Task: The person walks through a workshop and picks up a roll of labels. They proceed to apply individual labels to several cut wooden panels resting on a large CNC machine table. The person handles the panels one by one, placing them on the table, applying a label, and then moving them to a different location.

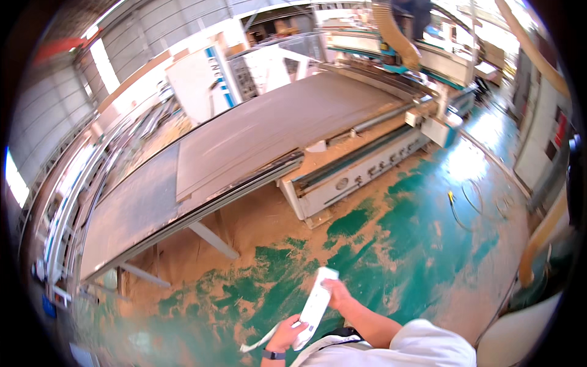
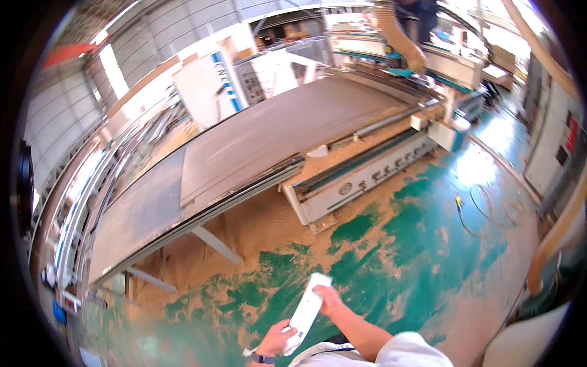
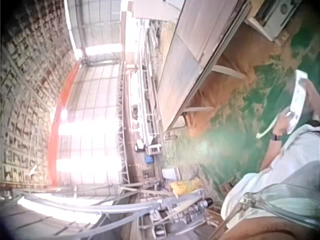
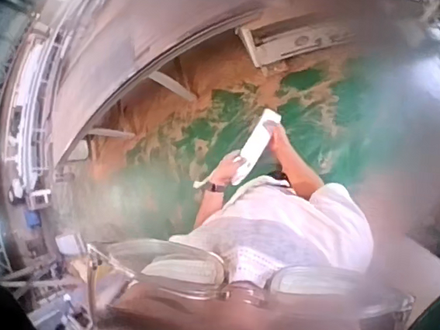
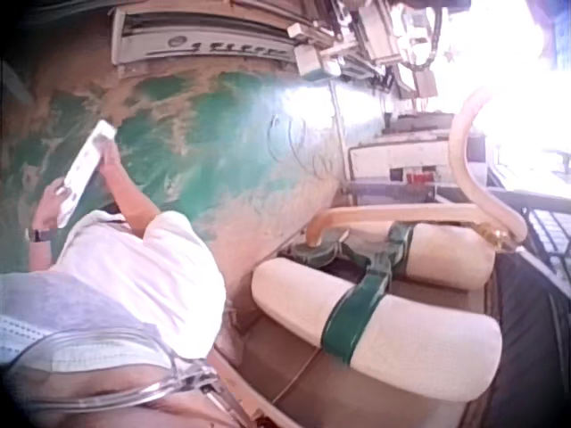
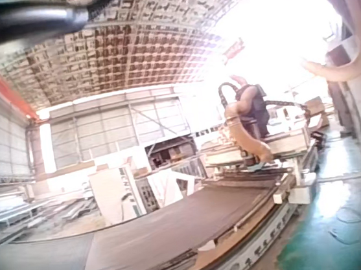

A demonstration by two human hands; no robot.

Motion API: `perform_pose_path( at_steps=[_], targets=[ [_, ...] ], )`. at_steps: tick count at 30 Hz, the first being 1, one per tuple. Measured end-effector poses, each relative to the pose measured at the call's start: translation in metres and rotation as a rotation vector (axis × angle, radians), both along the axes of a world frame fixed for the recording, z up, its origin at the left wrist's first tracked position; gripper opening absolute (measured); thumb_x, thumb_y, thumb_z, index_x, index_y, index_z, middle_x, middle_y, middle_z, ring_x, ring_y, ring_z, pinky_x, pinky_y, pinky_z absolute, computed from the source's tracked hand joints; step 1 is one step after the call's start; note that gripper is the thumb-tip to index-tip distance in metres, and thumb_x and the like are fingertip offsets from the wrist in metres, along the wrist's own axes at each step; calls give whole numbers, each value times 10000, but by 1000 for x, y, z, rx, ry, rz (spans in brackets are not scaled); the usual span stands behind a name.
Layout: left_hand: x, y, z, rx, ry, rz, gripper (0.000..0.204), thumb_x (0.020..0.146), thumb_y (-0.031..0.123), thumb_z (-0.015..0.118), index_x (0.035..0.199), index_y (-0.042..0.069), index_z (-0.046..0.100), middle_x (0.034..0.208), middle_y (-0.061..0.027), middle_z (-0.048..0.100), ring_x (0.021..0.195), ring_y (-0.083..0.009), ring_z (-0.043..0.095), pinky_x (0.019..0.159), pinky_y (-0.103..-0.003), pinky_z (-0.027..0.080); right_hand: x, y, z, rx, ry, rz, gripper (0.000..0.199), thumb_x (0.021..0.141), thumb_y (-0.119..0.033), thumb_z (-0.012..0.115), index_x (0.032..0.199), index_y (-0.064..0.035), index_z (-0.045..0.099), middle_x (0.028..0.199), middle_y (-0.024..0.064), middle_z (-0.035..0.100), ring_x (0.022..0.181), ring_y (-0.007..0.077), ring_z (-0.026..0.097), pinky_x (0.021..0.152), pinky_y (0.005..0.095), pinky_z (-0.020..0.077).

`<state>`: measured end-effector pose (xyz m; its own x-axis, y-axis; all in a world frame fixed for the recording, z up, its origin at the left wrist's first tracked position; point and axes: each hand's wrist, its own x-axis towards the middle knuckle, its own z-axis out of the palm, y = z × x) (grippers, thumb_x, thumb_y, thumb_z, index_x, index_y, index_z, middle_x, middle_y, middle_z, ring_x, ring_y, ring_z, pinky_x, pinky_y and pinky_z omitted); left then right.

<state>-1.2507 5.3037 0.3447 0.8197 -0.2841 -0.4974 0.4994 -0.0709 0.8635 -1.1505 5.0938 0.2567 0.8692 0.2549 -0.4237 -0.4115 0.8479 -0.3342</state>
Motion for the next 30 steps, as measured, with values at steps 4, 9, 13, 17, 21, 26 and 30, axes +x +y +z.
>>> perform_pose_path(
  at_steps=[4,9,13,17,21,26,30],
  targets=[
    [9,20,-10,170,-69,-117,440,853,259,754,1179,-10,632,1098,-58,659,1044,-149,564,927,-280,441,64,-94,7,-48,-10,-295,277,872,-155,604,1129,-53,582,975,89,665,918,269,638,832,448,536],
    [3,90,19,476,-90,-305,364,868,336,660,1134,86,660,1088,-138,682,996,-251,633,888,-343,483,104,-165,8,-121,-41,-359,403,920,-330,550,1220,-60,561,1128,110,641,1042,302,612,923,486,506],
    [11,146,-4,1387,31,-698,354,800,224,612,1134,126,675,1058,-133,699,997,-290,662,807,-397,527,115,-234,-44,-163,-164,-261,565,958,-456,474,1359,-58,482,1342,142,542,1228,342,515,1041,549,410],
    [35,135,-24,1592,-7,-174,271,820,172,590,1058,182,717,958,-154,712,860,-295,703,664,-452,555,98,-155,26,-402,-130,-105,433,971,-301,508,1316,-41,517,1228,121,604,1121,302,572,959,470,475],
    [96,68,-17,1124,-197,-95,596,814,229,623,1390,205,473,1271,-169,573,1033,-326,651,794,-439,545,128,-81,13,-647,-16,244,363,945,-160,548,1299,-81,542,1173,102,629,1043,288,589,892,437,500],
    [170,38,-29,258,-389,127,710,813,196,693,1444,103,381,1297,-157,554,1153,-279,570,965,-370,463,156,47,51,-837,-477,699,374,914,-175,563,1231,23,566,1100,138,632,1037,261,607,904,402,488],
    [201,81,2,-53,-39,226,356,859,187,681,1181,44,633,1032,-68,675,990,-157,592,895,-308,470,206,119,127,-697,-511,597,320,979,-217,523,1223,-15,564,1114,117,641,1016,234,623,897,394,506]
  ],
)
